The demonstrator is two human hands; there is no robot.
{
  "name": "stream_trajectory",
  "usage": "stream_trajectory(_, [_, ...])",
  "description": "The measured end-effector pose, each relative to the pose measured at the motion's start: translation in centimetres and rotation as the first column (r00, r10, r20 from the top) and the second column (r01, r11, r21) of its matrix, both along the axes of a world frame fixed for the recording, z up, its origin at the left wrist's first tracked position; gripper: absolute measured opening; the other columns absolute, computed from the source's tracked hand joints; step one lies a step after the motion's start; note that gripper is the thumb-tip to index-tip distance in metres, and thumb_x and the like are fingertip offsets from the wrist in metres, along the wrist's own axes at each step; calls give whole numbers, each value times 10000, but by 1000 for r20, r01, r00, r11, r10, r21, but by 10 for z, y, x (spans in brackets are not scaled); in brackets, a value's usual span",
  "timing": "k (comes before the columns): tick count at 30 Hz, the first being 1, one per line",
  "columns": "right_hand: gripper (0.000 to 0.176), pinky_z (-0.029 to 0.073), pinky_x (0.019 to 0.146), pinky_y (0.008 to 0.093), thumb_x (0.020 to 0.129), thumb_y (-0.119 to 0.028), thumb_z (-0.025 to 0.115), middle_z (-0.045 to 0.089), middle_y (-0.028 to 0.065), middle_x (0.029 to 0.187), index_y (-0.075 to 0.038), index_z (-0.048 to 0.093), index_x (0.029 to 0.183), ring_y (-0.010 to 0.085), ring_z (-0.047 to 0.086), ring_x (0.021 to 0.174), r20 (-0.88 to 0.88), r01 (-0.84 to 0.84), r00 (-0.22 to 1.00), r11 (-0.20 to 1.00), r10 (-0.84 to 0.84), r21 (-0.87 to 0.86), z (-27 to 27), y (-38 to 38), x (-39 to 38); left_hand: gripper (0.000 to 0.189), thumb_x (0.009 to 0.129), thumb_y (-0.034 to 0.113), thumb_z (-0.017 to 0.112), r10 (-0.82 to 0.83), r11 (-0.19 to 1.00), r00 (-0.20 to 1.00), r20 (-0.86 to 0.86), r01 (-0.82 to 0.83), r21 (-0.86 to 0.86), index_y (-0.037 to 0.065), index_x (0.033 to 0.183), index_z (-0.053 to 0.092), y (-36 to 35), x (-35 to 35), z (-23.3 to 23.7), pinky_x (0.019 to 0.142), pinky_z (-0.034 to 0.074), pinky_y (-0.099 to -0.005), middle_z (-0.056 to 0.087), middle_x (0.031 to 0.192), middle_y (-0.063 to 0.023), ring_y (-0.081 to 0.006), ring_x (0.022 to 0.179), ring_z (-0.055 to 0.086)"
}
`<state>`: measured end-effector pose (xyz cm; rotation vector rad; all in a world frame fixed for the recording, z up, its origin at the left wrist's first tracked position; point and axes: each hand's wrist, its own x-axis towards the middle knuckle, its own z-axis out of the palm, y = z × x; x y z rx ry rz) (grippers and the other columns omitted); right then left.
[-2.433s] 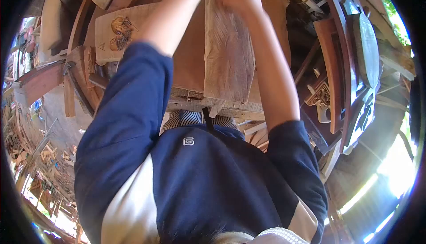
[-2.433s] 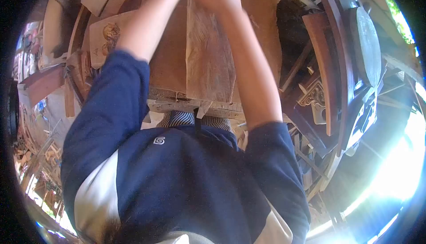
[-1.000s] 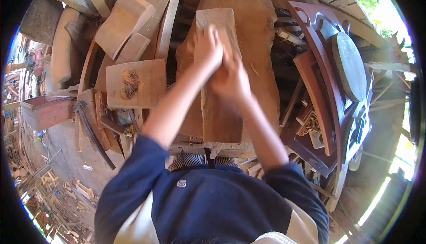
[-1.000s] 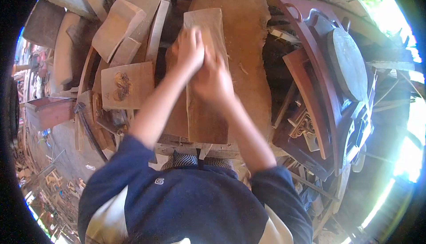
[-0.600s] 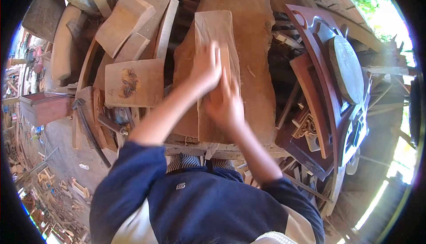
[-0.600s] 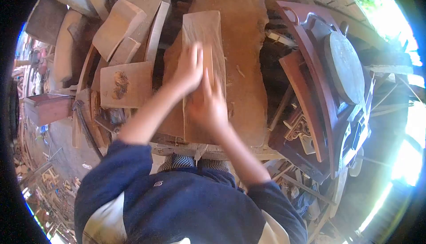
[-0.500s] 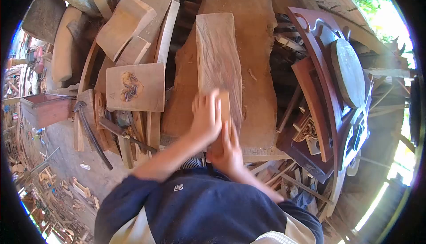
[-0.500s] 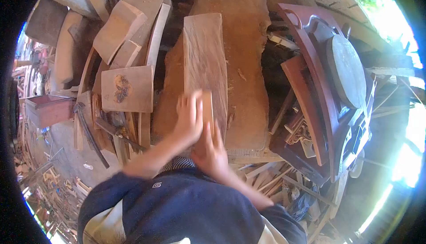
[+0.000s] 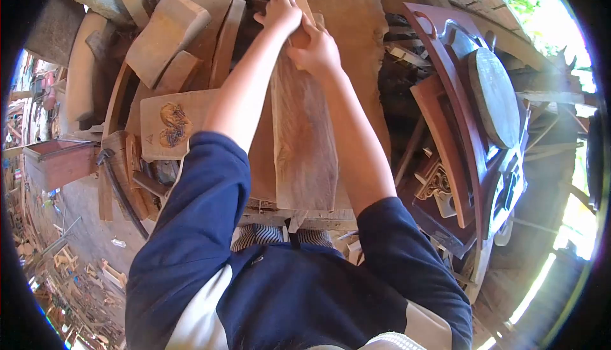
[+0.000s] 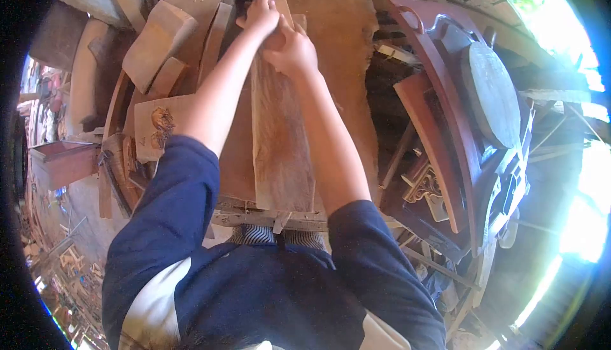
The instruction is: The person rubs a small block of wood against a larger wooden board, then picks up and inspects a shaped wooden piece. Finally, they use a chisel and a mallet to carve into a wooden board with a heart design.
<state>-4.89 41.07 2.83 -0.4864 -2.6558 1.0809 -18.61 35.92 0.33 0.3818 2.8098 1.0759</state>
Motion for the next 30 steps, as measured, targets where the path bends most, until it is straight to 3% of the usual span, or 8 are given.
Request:
stream_trajectory(4, [993,443,1057,437,645,-320,736,421,326,1440,-166,324,1535,437,499,1281,64,0,998,1000,-2,24,7,-16,35,328,1001,374,399,-52,998,998,-36,53,18,218,1248,549,-15,23,-14,1002,282,-685,544,1352,-85,-297,1284,497])
stream_trajectory(9, [1026,583,798,464,713,-268,772,285,423,1457,-109,214,1559,530,566,1143,28,-11,1000,999,10,32,22,-102,202,231,1037,285,395,-237,956,970,58,222,192,174,1197,519,-95,192,14,1014,245,-700,531,1282,-147,-354,1248,471])
stream_trajectory(14, [1083,454,1017,539,669,-306,848,124,437,1497,-41,247,1530,589,288,1361,146,-97,983,989,112,-112,49,-149,319,310,934,121,514,-366,915,929,-49,369,164,98,1242,539,-153,311,49,1014,269,-505,569,1232,-117,-291,1208,495])
stream_trajectory(20, [1120,476,1017,502,572,-286,871,156,385,1523,-61,303,1512,530,358,1353,289,-53,949,969,124,-241,50,-99,225,174,985,153,456,-255,927,965,-70,264,267,184,1117,563,-109,224,21,1058,148,-697,605,1119,-68,-279,1153,541])
stream_trajectory(22, [1107,420,1081,482,590,-256,839,168,370,1532,-77,276,1527,501,307,1396,55,-94,993,984,103,-148,25,-68,159,153,999,214,459,-179,953,963,-203,221,208,190,1098,573,-68,149,-10,1073,135,-720,607,1088,-76,-283,1162,543])
stream_trajectory(23, [1112,389,1106,479,594,-244,830,178,365,1532,-75,258,1532,489,287,1412,83,-54,994,977,72,-208,30,-56,125,166,1002,255,452,-164,986,983,-83,165,3,187,1071,586,-51,119,14,1077,139,-723,617,1118,-81,-285,1193,533])
stream_trajectory(26, [1142,296,1167,464,560,-259,834,245,361,1513,-36,265,1524,488,245,1429,-62,-102,994,981,93,-168,3,-19,41,375,1009,412,396,-96,994,980,173,104,-38,180,1188,629,-14,29,17,1086,102,-742,575,1356,-109,-292,1340,456])
stream_trajectory(30, [1121,291,1170,460,563,-268,817,234,379,1512,-37,288,1525,490,242,1431,-41,-46,998,985,39,-166,3,-18,30,411,1019,405,356,-39,992,997,64,46,-120,172,1256,598,-2,15,11,1076,158,-728,568,1374,-93,-299,1326,476])
